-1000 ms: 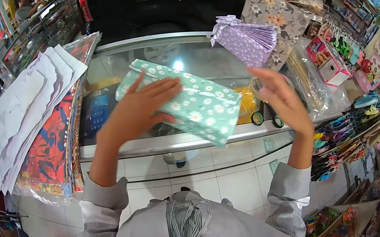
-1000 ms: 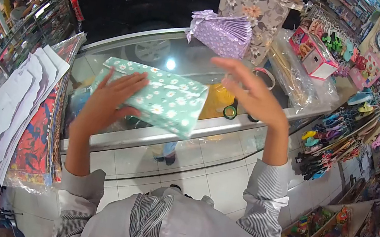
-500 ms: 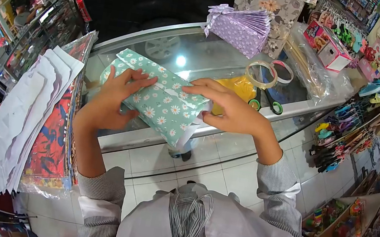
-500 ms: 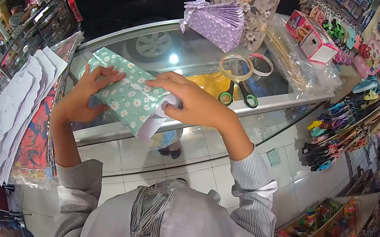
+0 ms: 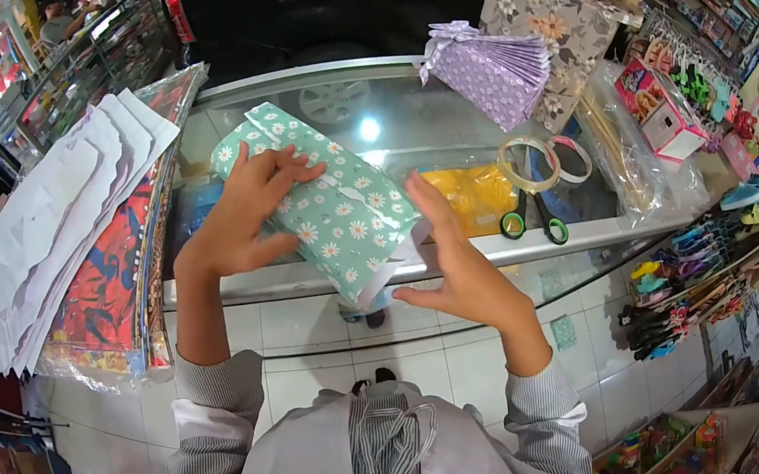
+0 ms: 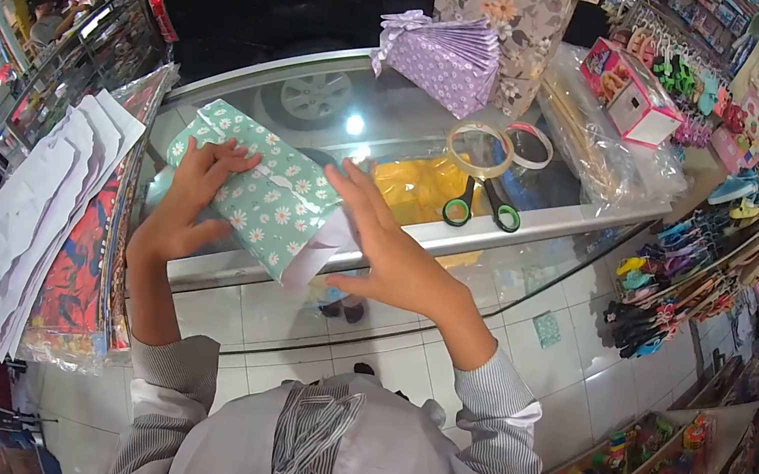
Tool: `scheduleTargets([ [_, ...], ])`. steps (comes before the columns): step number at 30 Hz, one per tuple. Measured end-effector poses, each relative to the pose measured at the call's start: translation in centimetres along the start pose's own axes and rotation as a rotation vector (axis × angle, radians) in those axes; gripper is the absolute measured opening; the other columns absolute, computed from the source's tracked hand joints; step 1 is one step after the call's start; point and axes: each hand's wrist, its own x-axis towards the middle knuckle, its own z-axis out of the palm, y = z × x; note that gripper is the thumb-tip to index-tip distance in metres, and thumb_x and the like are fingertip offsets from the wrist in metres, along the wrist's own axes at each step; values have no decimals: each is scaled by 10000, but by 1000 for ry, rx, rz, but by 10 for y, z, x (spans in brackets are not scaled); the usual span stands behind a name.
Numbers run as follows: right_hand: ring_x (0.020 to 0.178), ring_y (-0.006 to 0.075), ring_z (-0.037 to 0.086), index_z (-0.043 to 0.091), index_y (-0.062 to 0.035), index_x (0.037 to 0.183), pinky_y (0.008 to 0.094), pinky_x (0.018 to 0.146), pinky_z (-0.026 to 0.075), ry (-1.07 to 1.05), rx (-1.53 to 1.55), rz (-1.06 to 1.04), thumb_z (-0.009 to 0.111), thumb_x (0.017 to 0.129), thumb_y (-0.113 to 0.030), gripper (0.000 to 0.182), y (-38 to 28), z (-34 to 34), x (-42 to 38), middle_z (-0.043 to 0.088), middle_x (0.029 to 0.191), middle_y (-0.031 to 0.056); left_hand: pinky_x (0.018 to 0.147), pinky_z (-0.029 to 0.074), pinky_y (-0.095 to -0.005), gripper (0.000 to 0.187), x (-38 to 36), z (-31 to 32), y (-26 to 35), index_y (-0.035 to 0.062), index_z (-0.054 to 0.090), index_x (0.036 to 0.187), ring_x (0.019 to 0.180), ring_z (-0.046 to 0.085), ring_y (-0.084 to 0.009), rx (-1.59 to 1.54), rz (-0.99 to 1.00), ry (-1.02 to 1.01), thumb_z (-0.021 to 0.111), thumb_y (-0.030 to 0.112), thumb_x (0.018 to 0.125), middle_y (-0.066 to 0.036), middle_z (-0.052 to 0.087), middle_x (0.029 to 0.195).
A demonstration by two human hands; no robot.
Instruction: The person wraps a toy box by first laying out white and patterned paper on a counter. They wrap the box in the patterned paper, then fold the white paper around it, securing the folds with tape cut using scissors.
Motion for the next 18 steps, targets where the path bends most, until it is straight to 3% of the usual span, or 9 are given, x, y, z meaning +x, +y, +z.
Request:
scheduleTargets([
  [2,1382,387,170,217,-144,1444,446,1093,244,31,112,35,738,675,-109,930,-8,-8,-1,172,1497,175,1089,68,-601,731,0,0,3,110,491,1286,1239,394,-359,35,-13,-2,655,355,617,-163,473,1224],
  [5,1381,368,187,302,-130,1414,441,1091,243,30,-160,-50,723,699,-122,830,-16,-39,2,185,1494,174,1089,73,-607,791,0,0,8,109,498,1275,1239,392,-355,58,-3,17,703,431,582,-160,477,1223],
  [6,1326,347,303,421,-93,1336,425,1071,267,128,-116,-47,699,743,-130,656,-22,-46,3,330,1423,170,1088,76,-610,814,0,0,8,109,500,1271,1239,391,-354,60,8,27,720,453,566,-158,479,1219],
  [9,1209,323,434,484,-71,1265,422,1008,325,93,-104,-35,691,781,-193,541,-30,-54,10,469,1293,154,1086,87,-615,853,1,2,7,105,503,1264,1235,395,-349,99,15,36,741,471,531,-150,484,1213],
  [11,1128,303,479,507,-50,1222,414,944,362,37,-256,-94,677,801,-257,499,-49,-44,18,518,1207,140,1082,100,-618,841,2,3,8,104,508,1254,1230,398,-348,111,-3,46,742,467,533,-146,485,1212],
  [12,1087,293,501,519,-39,1201,410,912,380,10,-328,-123,670,811,-289,487,-57,-37,24,542,1164,133,1080,106,-619,835,2,4,9,104,510,1249,1228,400,-347,119,-12,47,743,466,534,-145,486,1212],
  [15,1088,359,494,511,-26,1193,419,937,388,20,-396,-89,711,760,-356,580,-66,-21,43,511,1210,174,1076,124,-618,816,2,8,12,95,517,1235,1212,415,-342,149,-10,89,743,474,548,-145,486,1204],
  [18,1105,386,483,473,-27,1209,439,925,393,-105,-559,6,727,715,-444,695,-61,-10,64,464,1252,207,1074,136,-613,796,0,14,21,86,520,1225,1188,436,-336,185,-49,160,742,476,568,-147,487,1188],
])
